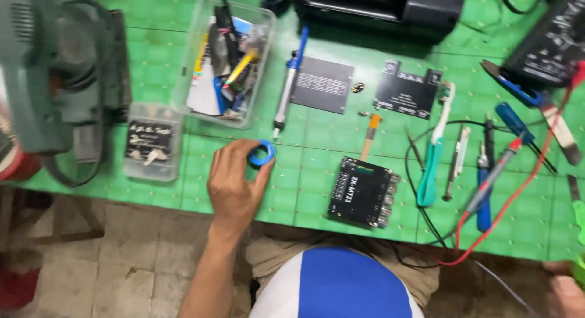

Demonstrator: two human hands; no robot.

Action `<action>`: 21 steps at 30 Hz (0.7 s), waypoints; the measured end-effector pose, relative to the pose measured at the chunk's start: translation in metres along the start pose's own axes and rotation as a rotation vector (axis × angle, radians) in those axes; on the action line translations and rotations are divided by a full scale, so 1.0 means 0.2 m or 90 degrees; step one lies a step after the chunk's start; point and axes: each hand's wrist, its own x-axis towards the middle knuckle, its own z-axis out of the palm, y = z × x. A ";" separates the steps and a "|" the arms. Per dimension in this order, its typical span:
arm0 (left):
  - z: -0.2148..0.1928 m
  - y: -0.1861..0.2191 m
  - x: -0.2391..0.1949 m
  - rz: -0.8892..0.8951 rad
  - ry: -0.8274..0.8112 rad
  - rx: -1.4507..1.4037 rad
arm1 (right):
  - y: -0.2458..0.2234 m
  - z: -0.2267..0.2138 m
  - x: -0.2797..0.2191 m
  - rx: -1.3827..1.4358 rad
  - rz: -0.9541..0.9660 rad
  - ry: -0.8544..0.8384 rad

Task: The person solders components on a small black circuit board at a workbench. They adjust a multimeter, pick up a soldering iron, and repeatedly apply the iron to the board's terminals while holding the board steady, touching the board with their other hand between soldering passes.

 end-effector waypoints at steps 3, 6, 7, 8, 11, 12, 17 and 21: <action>-0.04 0.07 -0.02 0.019 -0.085 -0.030 | -0.71 0.71 -0.59 0.007 0.020 0.021; -0.03 0.12 -0.05 0.022 -0.113 -0.090 | -1.35 1.04 -1.04 -0.174 -0.189 0.164; -0.01 0.13 -0.05 0.017 -0.089 -0.110 | -1.39 1.06 -1.04 -0.170 -0.204 0.142; 0.00 0.14 -0.06 0.013 -0.064 -0.131 | -1.44 1.09 -1.05 -0.165 -0.219 0.121; 0.01 0.18 -0.04 0.001 -0.010 -0.164 | -1.64 1.18 -1.12 -0.234 -0.218 0.112; 0.01 0.20 -0.02 0.000 -0.011 -0.165 | -1.64 1.19 -1.13 -0.235 -0.217 0.112; 0.01 0.26 0.03 -0.154 0.103 -0.345 | -1.63 1.20 -1.12 -0.304 -0.223 0.120; 0.02 0.28 0.06 -0.182 0.124 -0.462 | -1.73 1.25 -1.14 -0.351 -0.229 0.110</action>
